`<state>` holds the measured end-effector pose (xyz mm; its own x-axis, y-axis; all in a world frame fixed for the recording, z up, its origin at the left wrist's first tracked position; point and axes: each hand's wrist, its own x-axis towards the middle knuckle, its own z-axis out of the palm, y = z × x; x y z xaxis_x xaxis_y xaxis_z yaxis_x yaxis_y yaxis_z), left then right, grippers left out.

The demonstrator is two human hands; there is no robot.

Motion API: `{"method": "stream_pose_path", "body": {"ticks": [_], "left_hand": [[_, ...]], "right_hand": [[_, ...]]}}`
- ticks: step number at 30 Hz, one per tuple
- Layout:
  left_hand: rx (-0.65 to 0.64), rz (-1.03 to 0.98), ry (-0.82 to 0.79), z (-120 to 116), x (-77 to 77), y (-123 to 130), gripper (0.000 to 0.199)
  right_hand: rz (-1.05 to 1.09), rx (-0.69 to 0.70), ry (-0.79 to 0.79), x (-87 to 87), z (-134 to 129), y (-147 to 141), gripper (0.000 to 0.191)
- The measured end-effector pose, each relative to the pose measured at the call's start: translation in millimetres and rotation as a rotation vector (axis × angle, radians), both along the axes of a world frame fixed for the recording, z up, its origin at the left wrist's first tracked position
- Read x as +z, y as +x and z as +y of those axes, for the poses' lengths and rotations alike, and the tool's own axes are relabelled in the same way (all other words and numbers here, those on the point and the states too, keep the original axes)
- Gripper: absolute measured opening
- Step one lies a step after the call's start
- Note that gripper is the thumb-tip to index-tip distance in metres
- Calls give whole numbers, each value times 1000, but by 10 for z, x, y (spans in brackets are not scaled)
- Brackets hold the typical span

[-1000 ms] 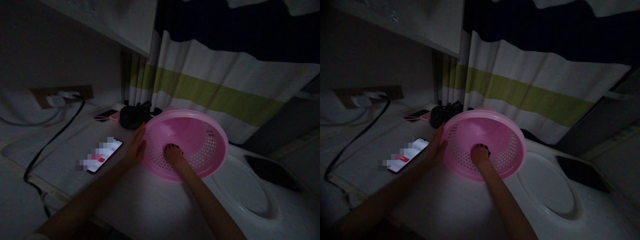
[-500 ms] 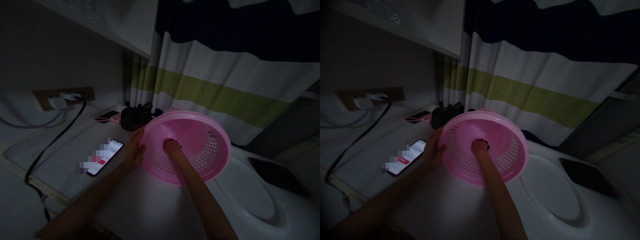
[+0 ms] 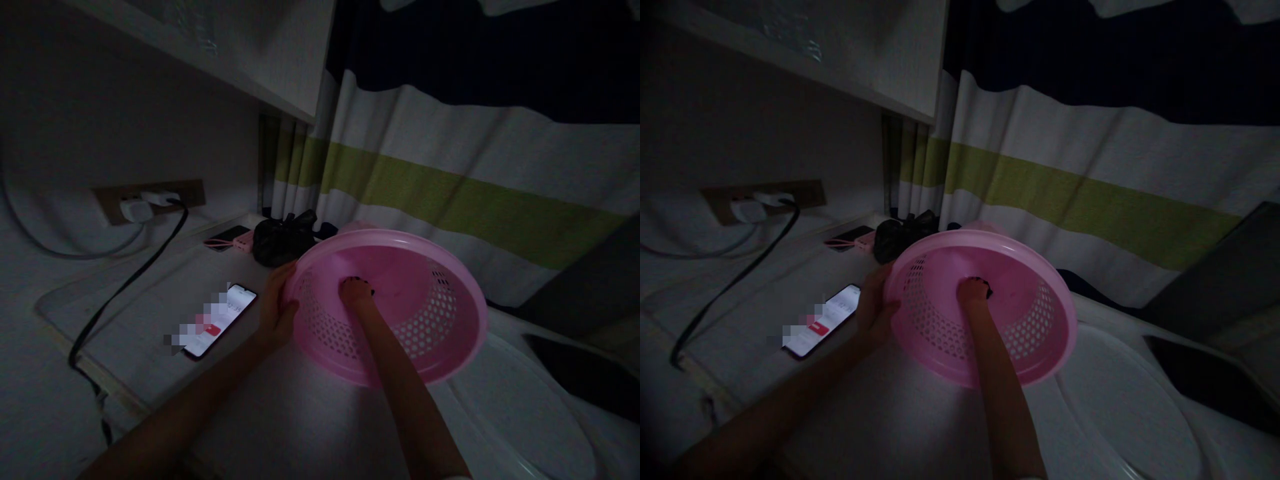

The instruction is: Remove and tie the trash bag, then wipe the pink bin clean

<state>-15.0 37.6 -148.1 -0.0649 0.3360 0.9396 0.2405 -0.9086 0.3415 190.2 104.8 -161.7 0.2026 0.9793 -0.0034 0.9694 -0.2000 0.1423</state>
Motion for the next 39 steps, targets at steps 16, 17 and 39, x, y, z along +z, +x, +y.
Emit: {"method": "stream_pose_path", "body": {"ticks": [16,17,39], "left_hand": [[28,-207,-208,-1,85,27,34],[31,-188,-203,4,98,25,35],[57,107,-115,-74,114,39,44]], "right_hand": [[-58,-61,5,-24,-96,-90,43],[-60,-60,-2,-16,-103,-88,43],[-109,206,-156,167,-818,-189,40]]}}
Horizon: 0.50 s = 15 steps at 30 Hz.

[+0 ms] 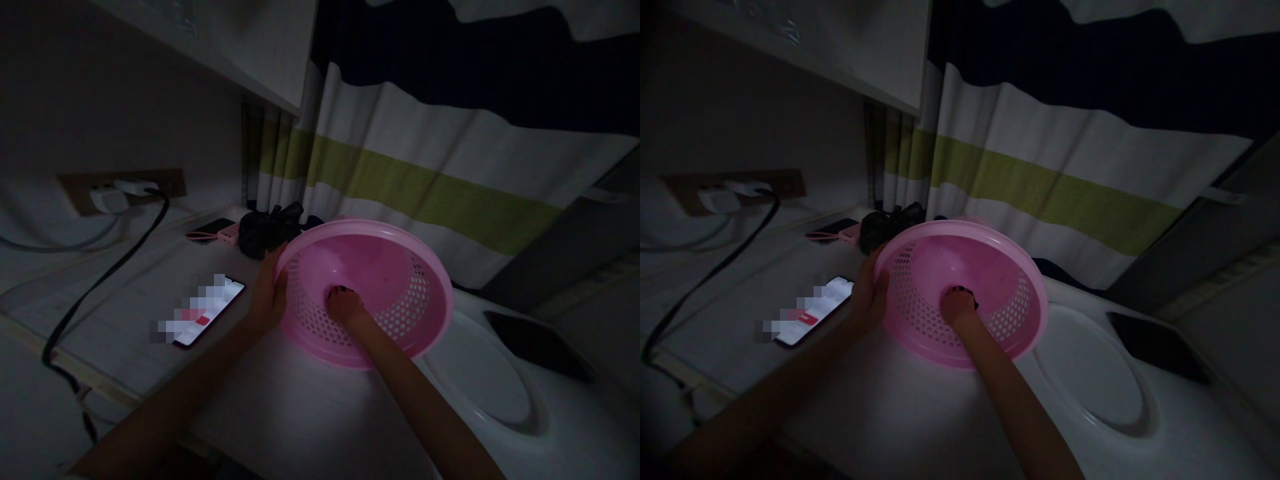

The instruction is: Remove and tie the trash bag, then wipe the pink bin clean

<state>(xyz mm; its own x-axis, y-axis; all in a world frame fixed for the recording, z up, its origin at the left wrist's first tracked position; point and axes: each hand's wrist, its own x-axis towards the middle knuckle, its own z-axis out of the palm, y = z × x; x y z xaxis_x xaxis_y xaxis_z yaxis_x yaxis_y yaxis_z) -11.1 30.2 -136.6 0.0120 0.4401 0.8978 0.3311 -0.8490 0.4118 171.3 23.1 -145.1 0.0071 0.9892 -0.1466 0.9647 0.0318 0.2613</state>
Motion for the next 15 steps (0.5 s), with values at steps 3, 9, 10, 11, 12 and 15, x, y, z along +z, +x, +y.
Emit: {"method": "stream_pose_path", "body": {"ticks": [3,9,10,11,12,15], "left_hand": [[-16,-9,-27,17,-40,10,43],[-55,-87,-124,4,-78,14,44],[-68,-99,-139,-7,-69,11,44],[-77,-110,-153,-17,-58,8,44],[-77,-121,-168,-25,-45,4,44],[-52,-140,-225,-34,-15,-3,45]], "right_hand": [[-8,17,-1,1,-52,3,40],[-12,21,-13,28,-66,-9,39],[-9,21,-20,33,-57,-14,39],[-6,20,-27,37,-44,-20,39],[-3,19,-33,41,-29,-25,38],[13,10,-44,49,31,-39,37]]}}
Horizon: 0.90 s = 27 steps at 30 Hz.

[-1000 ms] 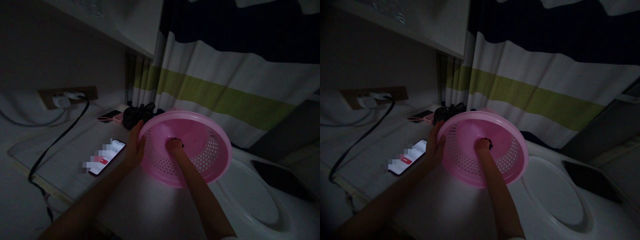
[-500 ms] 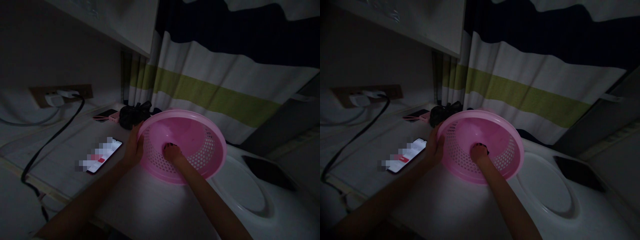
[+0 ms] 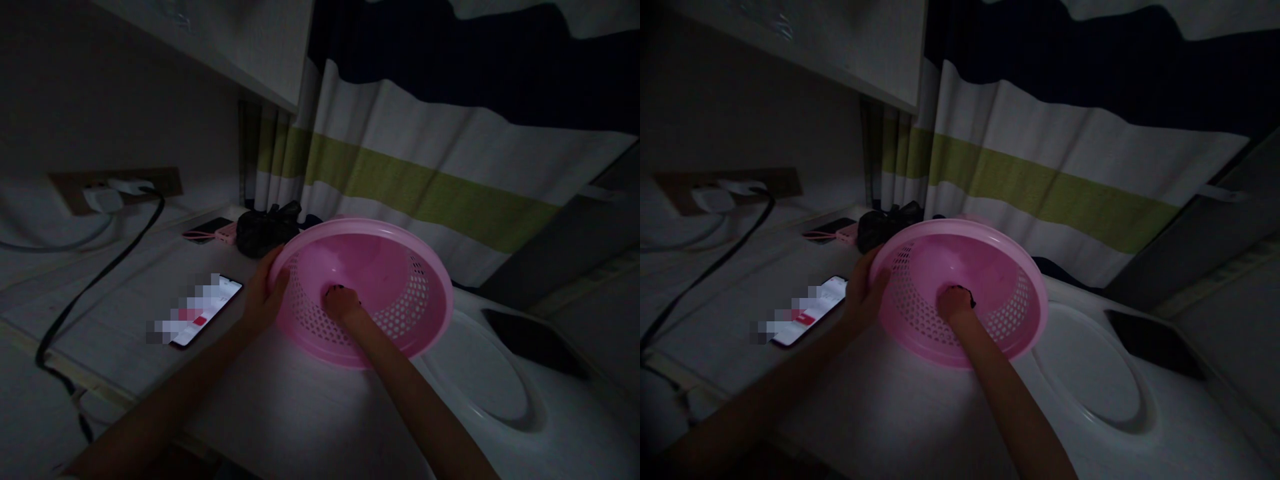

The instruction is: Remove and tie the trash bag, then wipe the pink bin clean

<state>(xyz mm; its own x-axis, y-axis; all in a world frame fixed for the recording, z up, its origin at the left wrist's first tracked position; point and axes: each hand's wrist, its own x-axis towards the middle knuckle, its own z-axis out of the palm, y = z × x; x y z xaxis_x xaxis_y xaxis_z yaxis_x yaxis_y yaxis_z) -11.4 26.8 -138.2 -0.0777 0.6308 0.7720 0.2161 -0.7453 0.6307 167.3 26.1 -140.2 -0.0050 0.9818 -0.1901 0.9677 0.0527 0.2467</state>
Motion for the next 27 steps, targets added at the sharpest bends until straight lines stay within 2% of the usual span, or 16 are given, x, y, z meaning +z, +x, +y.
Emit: {"method": "stream_pose_path", "body": {"ticks": [6,11,18,27], "left_hand": [[53,-2,-25,31,-9,3,41],[55,-6,2,29,-20,2,41],[58,-1,32,32,-43,-13,40],[37,8,108,3,55,-11,35]], "right_hand": [[42,-53,18,-7,182,29,36],[60,-128,25,-40,375,101,33],[90,-186,48,-50,558,186,37],[97,-218,111,-117,686,228,36]]}}
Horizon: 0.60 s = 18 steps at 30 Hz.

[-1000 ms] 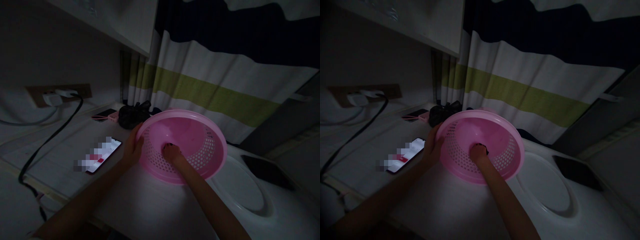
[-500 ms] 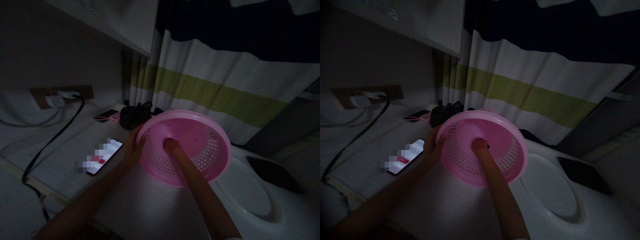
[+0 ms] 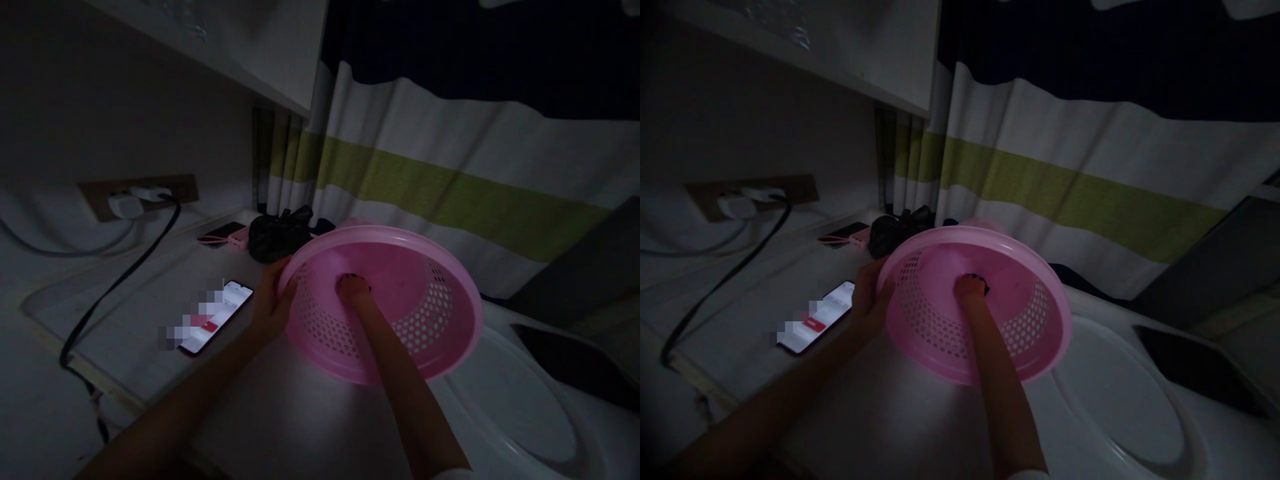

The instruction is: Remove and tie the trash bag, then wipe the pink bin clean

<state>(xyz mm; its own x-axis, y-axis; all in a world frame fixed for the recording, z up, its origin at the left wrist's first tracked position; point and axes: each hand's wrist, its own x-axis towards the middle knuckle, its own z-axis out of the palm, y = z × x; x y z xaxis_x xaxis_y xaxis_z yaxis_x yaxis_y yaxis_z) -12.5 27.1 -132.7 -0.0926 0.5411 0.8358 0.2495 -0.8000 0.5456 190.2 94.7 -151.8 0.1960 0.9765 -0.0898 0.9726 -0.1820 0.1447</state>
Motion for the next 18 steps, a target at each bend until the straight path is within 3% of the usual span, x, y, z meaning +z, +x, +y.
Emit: {"method": "stream_pose_path", "body": {"ticks": [8,18], "left_hand": [[21,54,96,61,-19,-75,40],[55,134,11,81,-31,-125,56]], "right_hand": [[-35,23,85,-102,-54,-18,43],[-50,4,39,-97,-16,-14,45]]}}
